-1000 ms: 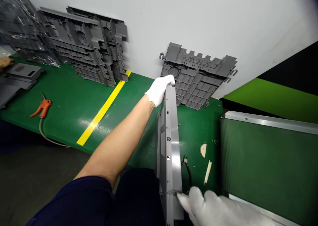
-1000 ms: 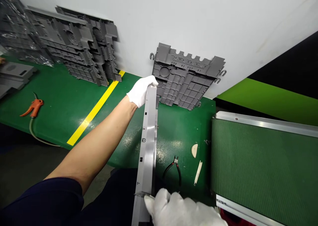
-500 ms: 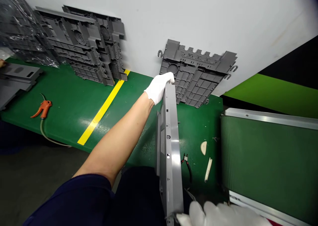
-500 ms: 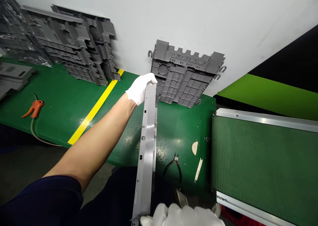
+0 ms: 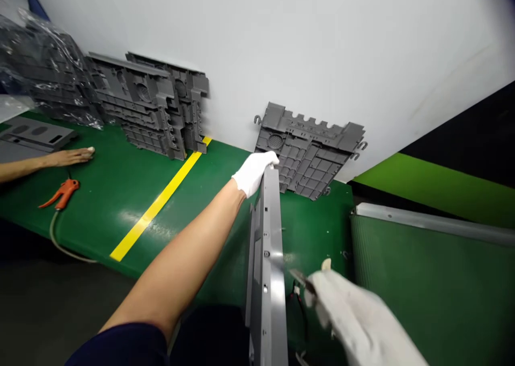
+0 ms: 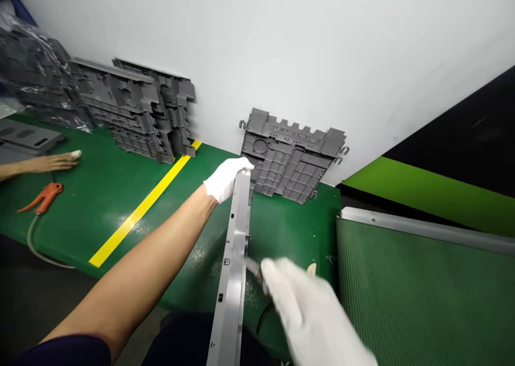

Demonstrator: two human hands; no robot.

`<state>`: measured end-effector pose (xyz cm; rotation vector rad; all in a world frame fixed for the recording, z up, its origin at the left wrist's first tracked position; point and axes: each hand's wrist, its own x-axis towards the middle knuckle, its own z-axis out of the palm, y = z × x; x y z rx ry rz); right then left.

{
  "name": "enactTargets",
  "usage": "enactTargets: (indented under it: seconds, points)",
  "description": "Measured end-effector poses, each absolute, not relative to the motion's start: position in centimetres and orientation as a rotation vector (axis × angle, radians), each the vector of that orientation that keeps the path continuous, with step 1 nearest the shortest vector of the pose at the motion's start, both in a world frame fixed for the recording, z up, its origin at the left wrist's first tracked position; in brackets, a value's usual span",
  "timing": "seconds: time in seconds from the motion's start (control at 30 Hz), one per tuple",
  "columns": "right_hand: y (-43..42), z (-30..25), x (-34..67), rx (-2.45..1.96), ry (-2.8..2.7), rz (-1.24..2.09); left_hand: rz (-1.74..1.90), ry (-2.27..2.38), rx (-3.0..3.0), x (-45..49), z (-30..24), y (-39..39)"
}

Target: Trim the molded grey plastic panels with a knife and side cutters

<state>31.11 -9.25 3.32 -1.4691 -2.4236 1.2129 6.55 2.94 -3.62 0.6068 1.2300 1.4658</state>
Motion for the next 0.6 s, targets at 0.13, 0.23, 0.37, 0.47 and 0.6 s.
enactTargets:
  seconds: [0.13, 0.23, 0.37, 0.47, 0.6]
  points:
    - [-0.9, 3.5, 28.2, -1.287, -2.669, 0.849, 1.447, 1.233, 0.748, 5.8, -3.6, 2.9]
    - [3.6, 3.0, 24.5, -1.126, -2.919, 0.486, 1.434, 1.213, 0.768, 5.3, -3.6, 2.9]
    - [5.5, 3.4, 20.8, -1.282, -3.015, 0.217, 1.416, 1.155, 0.727, 4.7, -4.0, 2.9]
    - [5.1, 4.5, 19.8, -1.302, -3.088, 0.0, 1.428, 1.152, 0.711, 4.5, -4.3, 2.8]
    - [4.3, 5.0, 19.8, -1.259, -3.139, -0.235, 1.409, 1.193, 0.722, 4.6, -4.4, 2.8]
